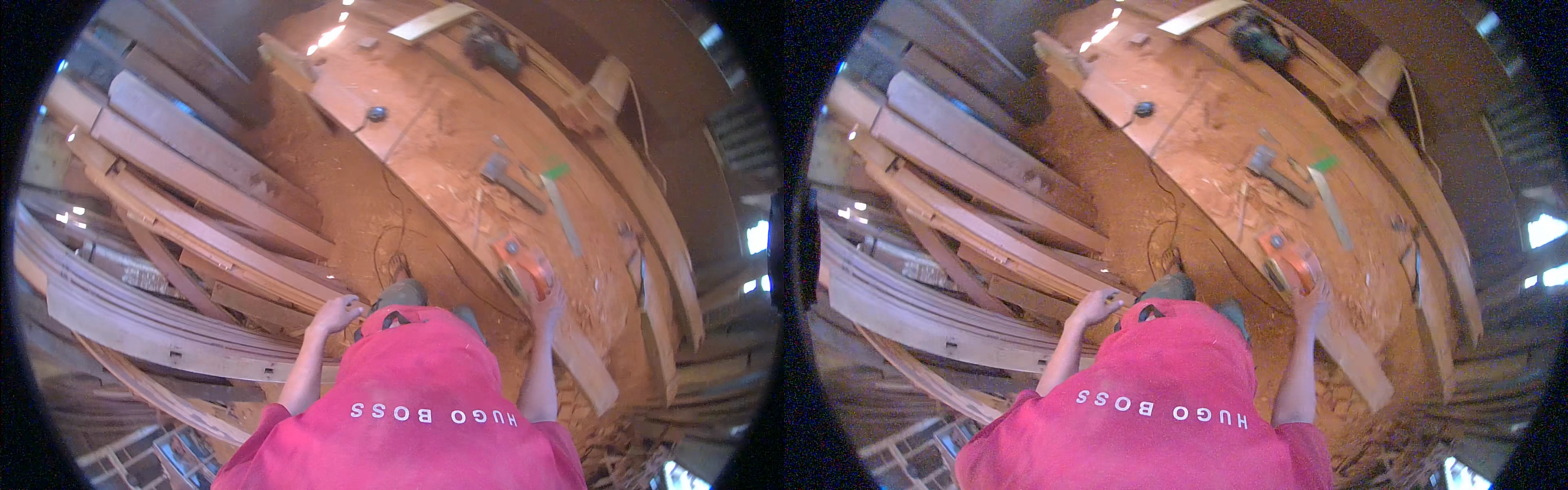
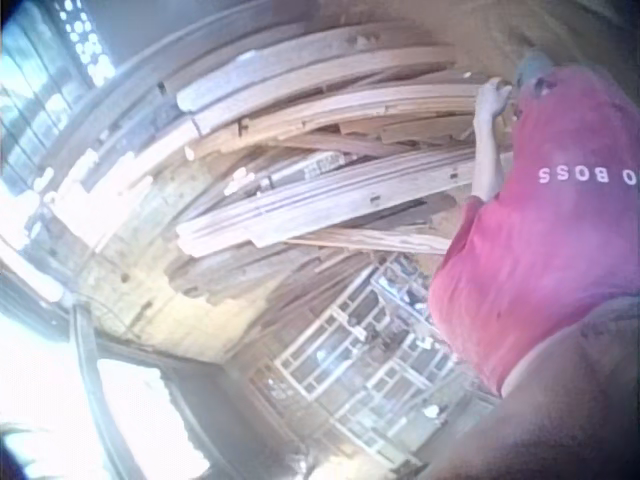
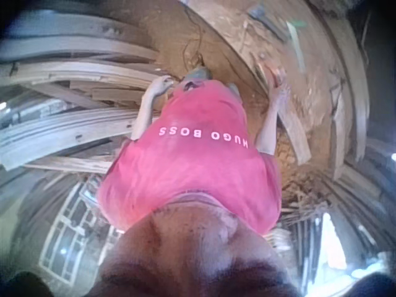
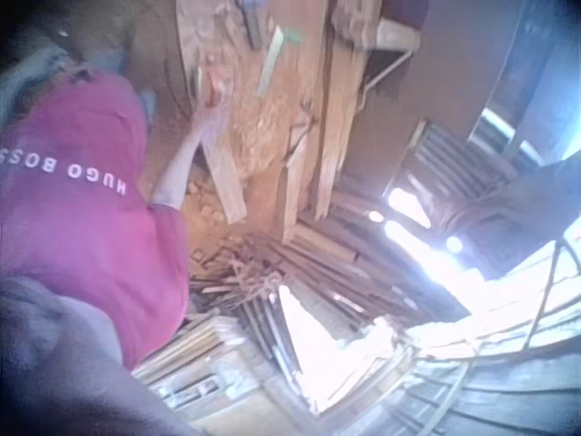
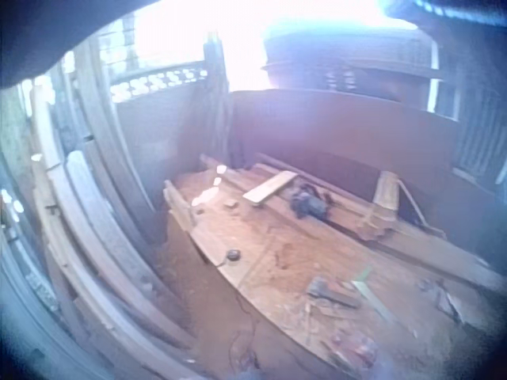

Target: The person measures a small wooden block, then repeatedly strikes it with a hammer to break and shape it. They use pliers to pull off splinters and a power sander to smooth the edges. The person continues to hammer and sand the block, creating wood dust and debris.

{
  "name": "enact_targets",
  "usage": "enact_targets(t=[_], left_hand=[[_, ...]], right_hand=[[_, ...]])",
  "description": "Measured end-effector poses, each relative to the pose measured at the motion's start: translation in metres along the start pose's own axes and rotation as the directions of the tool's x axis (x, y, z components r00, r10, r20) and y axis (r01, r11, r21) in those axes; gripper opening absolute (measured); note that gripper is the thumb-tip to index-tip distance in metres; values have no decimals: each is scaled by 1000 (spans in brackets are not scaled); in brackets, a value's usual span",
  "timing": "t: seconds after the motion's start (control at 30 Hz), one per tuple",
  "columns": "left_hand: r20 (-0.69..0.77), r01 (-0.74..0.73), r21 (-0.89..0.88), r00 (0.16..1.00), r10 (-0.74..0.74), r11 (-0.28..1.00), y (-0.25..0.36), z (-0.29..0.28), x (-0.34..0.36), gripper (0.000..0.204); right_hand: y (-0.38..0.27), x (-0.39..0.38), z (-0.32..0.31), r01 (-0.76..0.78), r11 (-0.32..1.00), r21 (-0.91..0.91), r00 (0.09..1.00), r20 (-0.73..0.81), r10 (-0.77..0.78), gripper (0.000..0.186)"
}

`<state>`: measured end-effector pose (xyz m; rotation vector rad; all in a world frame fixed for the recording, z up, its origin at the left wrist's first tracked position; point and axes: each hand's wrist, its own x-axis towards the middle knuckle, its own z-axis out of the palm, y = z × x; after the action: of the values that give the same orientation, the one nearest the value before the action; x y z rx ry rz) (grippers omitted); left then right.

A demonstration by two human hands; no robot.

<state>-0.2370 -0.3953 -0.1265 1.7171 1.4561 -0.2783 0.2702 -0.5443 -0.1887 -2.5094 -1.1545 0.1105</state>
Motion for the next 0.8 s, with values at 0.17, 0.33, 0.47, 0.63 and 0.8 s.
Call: enact_targets(t=[0.17,0.33,0.47,0.63,0.8], left_hand=[[-77,-93,-190,994,80,977,-20,-48,38,49],[-122,-47,-330,992,6,943,-66,-110,69,50],[-98,97,-271,987,-128,958,-121,-125,90,47],[-132,21,-371,988,-75,928,-161,-141,158,51],[-215,-98,-269,976,40,958,-143,-251,243,48]], right_hand=[[-8,76,16,40,962,270,890,429,-157,51],[-24,65,29,137,984,116,902,396,-172,40],[-102,71,16,-763,494,418,570,795,209,44],[-290,91,-11,-916,75,393,399,914,79,45],[-393,148,56,-778,443,445,524,849,68,21]])
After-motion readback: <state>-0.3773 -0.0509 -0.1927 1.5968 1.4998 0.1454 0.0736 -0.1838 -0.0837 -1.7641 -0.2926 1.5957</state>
